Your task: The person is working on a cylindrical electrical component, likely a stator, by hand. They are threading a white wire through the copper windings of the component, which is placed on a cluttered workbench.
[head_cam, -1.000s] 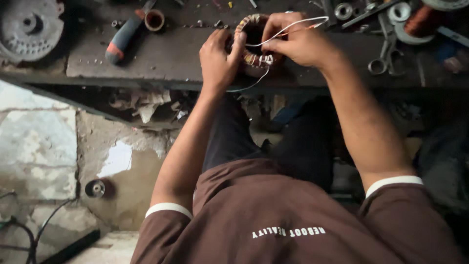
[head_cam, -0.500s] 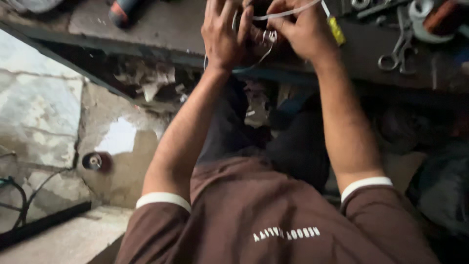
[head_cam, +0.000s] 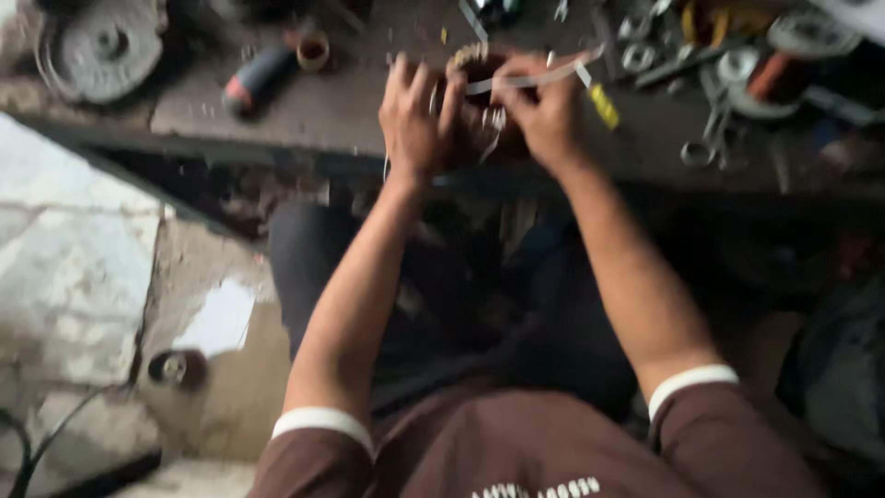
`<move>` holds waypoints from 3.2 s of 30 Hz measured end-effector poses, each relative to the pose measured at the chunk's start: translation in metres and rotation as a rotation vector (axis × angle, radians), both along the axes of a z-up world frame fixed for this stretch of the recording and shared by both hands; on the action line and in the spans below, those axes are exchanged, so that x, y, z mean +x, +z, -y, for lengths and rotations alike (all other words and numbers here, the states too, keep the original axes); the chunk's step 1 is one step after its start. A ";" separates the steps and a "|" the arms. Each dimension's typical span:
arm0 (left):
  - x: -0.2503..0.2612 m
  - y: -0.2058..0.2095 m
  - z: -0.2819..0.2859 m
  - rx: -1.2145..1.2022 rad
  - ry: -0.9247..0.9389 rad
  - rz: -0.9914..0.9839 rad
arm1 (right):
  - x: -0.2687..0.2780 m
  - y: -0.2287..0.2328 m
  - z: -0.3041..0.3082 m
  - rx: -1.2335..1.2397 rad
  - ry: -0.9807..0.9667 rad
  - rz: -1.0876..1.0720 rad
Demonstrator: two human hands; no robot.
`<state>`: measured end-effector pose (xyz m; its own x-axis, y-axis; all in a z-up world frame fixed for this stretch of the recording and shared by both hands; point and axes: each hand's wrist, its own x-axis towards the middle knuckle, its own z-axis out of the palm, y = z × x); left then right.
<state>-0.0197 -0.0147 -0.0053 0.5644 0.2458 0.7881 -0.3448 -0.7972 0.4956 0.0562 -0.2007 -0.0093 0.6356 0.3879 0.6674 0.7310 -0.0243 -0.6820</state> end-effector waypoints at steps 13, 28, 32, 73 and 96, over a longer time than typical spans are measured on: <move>0.040 0.029 -0.007 -0.147 -0.080 -0.251 | 0.014 0.063 -0.006 -0.430 -0.145 -0.114; 0.065 0.033 -0.022 -0.138 -0.147 -0.355 | 0.072 0.044 0.004 -0.330 0.180 0.062; 0.063 0.031 -0.021 -0.133 -0.149 -0.378 | 0.072 0.042 0.004 -0.352 0.110 0.115; 0.043 0.039 -0.045 -0.096 -0.742 -0.475 | 0.056 0.037 0.016 -0.164 0.191 -0.460; 0.054 0.030 -0.032 -0.073 -0.653 -0.455 | 0.041 0.061 -0.014 -0.360 -0.079 0.502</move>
<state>0.0338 0.0173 0.0246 0.8746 -0.2037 0.4401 -0.4820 -0.4641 0.7432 0.0976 -0.1865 0.0516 0.3145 0.6092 0.7280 0.9468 -0.2560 -0.1949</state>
